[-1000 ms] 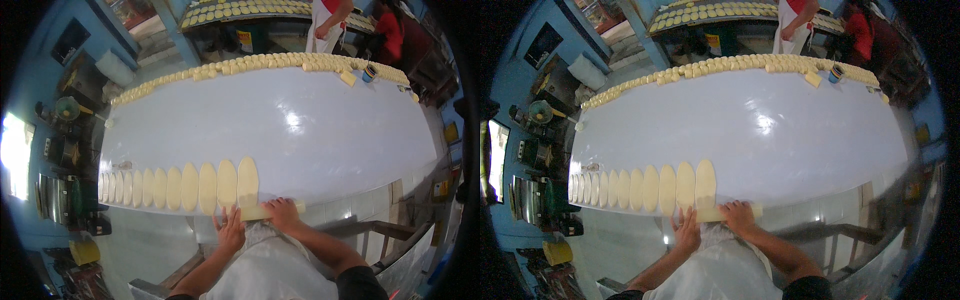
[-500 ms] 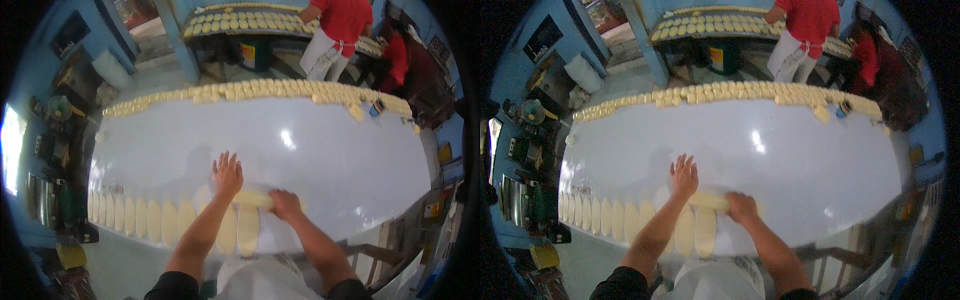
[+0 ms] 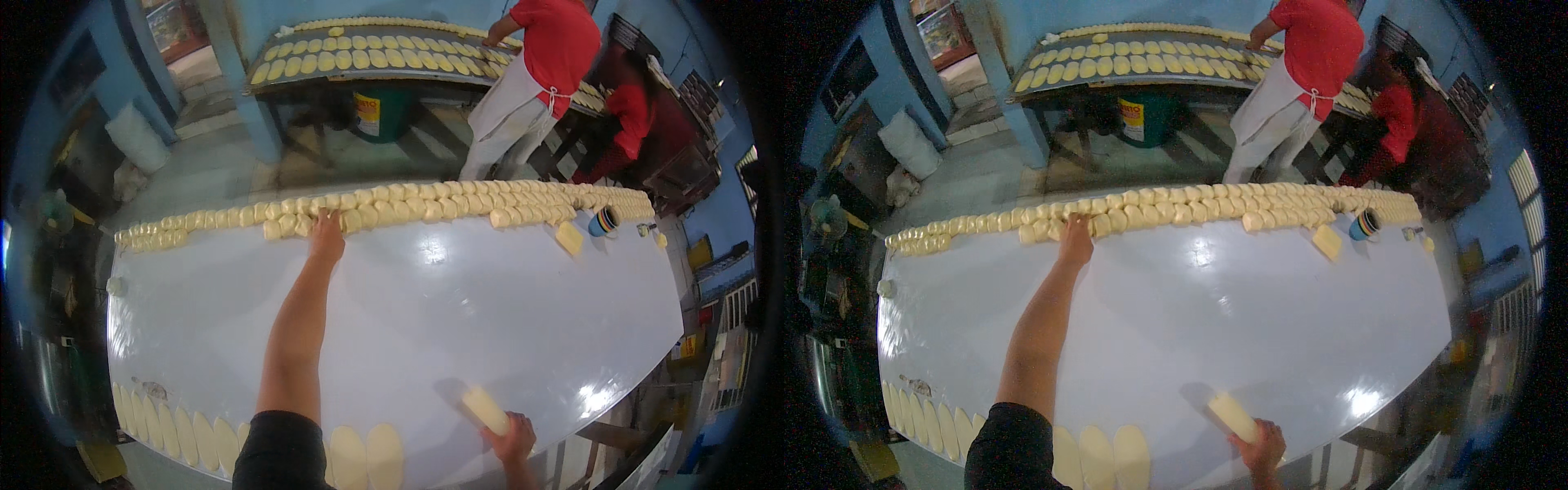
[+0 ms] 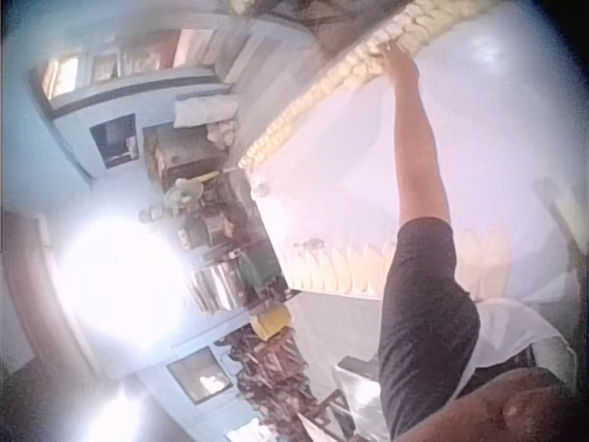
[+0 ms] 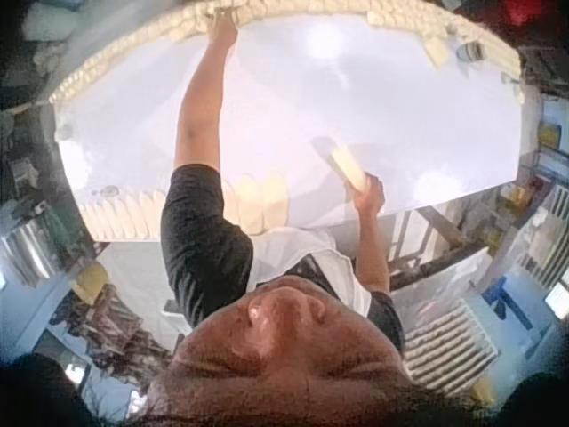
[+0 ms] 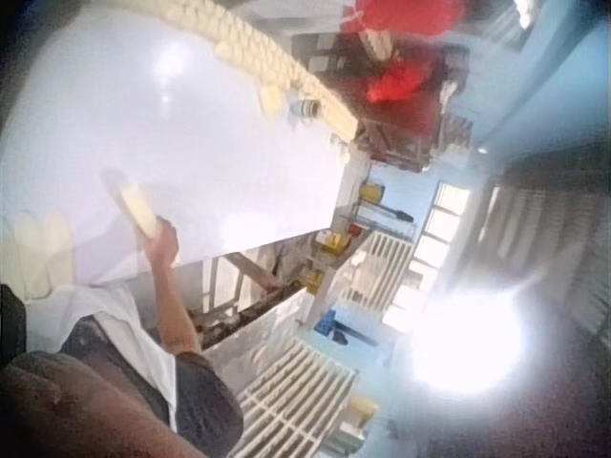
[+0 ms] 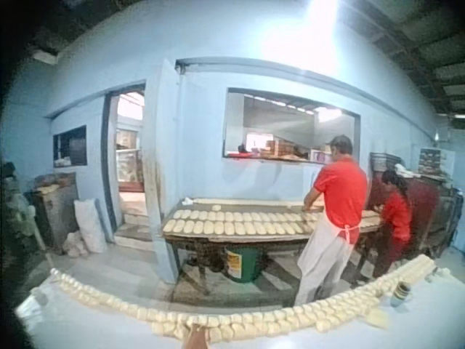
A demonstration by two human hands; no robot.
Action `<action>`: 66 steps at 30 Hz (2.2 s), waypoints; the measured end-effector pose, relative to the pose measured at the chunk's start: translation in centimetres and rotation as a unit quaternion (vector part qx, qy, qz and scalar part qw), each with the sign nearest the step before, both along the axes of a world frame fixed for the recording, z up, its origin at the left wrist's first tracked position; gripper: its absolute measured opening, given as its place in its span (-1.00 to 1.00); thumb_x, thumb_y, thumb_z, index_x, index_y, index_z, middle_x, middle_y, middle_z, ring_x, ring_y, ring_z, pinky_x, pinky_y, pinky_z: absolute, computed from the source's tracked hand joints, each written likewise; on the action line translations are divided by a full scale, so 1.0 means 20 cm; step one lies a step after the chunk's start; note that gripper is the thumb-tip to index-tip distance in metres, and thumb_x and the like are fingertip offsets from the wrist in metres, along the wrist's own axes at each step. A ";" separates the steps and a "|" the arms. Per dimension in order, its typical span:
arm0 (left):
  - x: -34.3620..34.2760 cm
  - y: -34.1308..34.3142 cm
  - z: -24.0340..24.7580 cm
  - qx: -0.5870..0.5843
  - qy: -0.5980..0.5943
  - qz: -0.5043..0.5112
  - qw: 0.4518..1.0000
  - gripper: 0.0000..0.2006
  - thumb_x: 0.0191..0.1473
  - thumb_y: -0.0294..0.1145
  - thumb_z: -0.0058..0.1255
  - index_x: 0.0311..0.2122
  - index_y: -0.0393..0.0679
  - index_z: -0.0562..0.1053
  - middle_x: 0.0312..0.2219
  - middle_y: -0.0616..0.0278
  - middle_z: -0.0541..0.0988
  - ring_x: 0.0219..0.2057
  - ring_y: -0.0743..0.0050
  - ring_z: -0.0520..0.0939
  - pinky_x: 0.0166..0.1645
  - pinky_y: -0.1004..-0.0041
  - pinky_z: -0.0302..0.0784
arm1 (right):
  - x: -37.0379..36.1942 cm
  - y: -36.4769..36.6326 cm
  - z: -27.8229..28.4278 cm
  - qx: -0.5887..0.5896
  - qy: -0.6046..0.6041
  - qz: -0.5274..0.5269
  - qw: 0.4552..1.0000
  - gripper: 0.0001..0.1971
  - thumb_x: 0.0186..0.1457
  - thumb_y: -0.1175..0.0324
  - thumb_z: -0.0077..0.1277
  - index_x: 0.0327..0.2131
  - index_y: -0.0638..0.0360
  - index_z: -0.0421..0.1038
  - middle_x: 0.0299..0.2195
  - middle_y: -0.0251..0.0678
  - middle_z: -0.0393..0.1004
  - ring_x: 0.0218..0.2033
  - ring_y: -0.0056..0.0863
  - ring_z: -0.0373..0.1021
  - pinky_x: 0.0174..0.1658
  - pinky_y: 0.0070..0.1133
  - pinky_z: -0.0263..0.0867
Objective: The person cleans a stainless steel table with a cloth, then repeatedly picks up dough pieces and rolls them flat with a rolling pin. The flattened dough pieces are placed in a row on the table. Other workers are visible in the background.
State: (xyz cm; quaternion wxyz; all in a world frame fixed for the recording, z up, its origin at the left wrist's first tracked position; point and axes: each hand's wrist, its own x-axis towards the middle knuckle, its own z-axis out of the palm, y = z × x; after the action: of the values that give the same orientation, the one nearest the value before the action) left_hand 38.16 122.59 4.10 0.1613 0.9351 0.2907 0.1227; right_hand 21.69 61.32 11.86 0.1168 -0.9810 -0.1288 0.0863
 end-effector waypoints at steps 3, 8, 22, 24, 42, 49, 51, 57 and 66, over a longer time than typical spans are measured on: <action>-0.08 -0.03 0.03 -0.034 -0.032 0.038 0.998 -0.54 0.03 -0.58 0.10 0.10 -0.13 0.45 0.03 -0.02 0.43 0.12 -0.12 0.46 0.19 0.02 0.42 | 0.01 0.02 0.01 -0.002 0.010 0.000 1.000 -0.32 -0.24 -0.19 0.44 -0.17 0.11 0.53 -0.27 -0.19 0.56 -0.21 -0.13 0.49 -0.20 -0.21 0.43; -0.51 -0.48 0.24 -0.083 -0.092 0.091 0.988 -0.61 0.00 -0.37 0.22 -0.02 -0.16 0.52 -0.05 -0.01 0.49 0.03 -0.07 0.51 0.08 0.14 0.47 | -0.01 -0.05 0.00 -0.032 0.025 -0.015 0.999 -0.28 -0.16 -0.28 0.35 -0.09 0.12 0.54 -0.17 -0.16 0.56 -0.10 -0.11 0.48 -0.07 -0.20 0.42; -1.68 -1.97 0.42 -0.295 0.212 0.024 0.931 -0.54 0.11 0.03 0.25 -0.23 -0.27 0.61 -0.30 0.00 0.70 -0.23 0.03 0.69 -0.10 0.19 0.57 | -0.02 -0.23 0.12 0.003 0.059 0.156 0.986 -0.37 -0.02 -0.17 0.30 -0.02 0.06 0.48 -0.13 -0.27 0.54 -0.06 -0.19 0.46 -0.02 -0.24 0.39; -1.69 -2.02 0.48 -0.195 0.184 0.016 0.963 -0.51 0.10 0.09 0.24 -0.19 -0.23 0.59 -0.24 0.00 0.69 -0.16 -0.01 0.68 -0.05 0.16 0.55 | -0.04 -0.28 0.12 0.003 0.061 0.156 0.986 -0.37 -0.02 -0.15 0.31 0.00 0.05 0.47 -0.11 -0.27 0.54 -0.05 -0.19 0.46 0.00 -0.24 0.39; -1.94 -2.11 0.18 -0.334 -0.120 -0.034 0.934 -0.58 0.41 -0.25 -0.28 0.21 -0.25 0.39 0.32 -0.05 0.32 0.46 -0.13 0.07 0.50 -0.09 -0.29 | -0.17 0.01 0.04 0.045 0.060 0.446 0.892 -0.25 -0.02 -0.16 0.25 0.25 -0.22 0.34 0.09 -0.47 0.49 0.17 -0.28 0.33 0.15 -0.20 0.27; -1.53 -1.87 0.18 -0.114 -0.042 -0.012 0.993 -0.67 0.37 -0.29 -0.25 0.00 -0.21 0.52 0.31 -0.08 0.34 0.44 -0.30 0.09 0.45 -0.31 -0.25 | 0.07 0.39 0.05 0.019 0.006 0.396 0.918 -0.26 0.19 -0.38 -0.08 0.34 -0.27 0.26 0.38 -0.36 0.21 0.40 -0.13 0.10 0.33 -0.07 0.09; -1.50 -1.82 0.19 -0.081 -0.030 -0.011 0.996 -0.64 0.36 -0.28 -0.25 0.03 -0.23 0.52 0.32 -0.09 0.33 0.44 -0.30 0.08 0.45 -0.33 -0.25 | 0.08 0.43 0.00 0.027 -0.002 0.379 0.925 -0.28 0.22 -0.36 -0.11 0.34 -0.26 0.27 0.40 -0.35 0.18 0.40 -0.10 0.09 0.33 -0.05 0.09; -1.68 -1.98 0.12 -0.086 0.022 -0.067 0.994 -0.60 0.36 -0.25 -0.26 0.09 -0.23 0.51 0.32 -0.05 0.32 0.44 -0.25 0.11 0.45 -0.33 -0.28 | -0.03 0.30 0.06 -0.037 0.048 0.394 0.917 -0.27 0.24 -0.37 -0.17 0.37 -0.29 0.21 0.42 -0.35 0.14 0.42 -0.11 0.07 0.34 0.02 0.06; -1.21 -1.62 0.25 -0.052 -0.070 0.001 0.996 -0.62 0.36 -0.27 -0.24 0.15 -0.16 0.47 0.23 0.04 0.46 0.40 -0.22 0.21 0.44 -0.34 -0.24 | -0.01 0.48 -0.01 0.024 -0.034 0.313 0.949 -0.35 0.31 -0.27 -0.19 0.33 -0.20 0.27 0.32 -0.31 0.30 0.37 -0.13 0.15 0.29 -0.04 0.12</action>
State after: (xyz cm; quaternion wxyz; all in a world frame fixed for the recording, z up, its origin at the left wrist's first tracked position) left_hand 14.03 90.19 9.07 0.2298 0.9143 0.2853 0.1729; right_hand 21.44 71.00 11.59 0.1027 -0.8907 -0.4352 0.0817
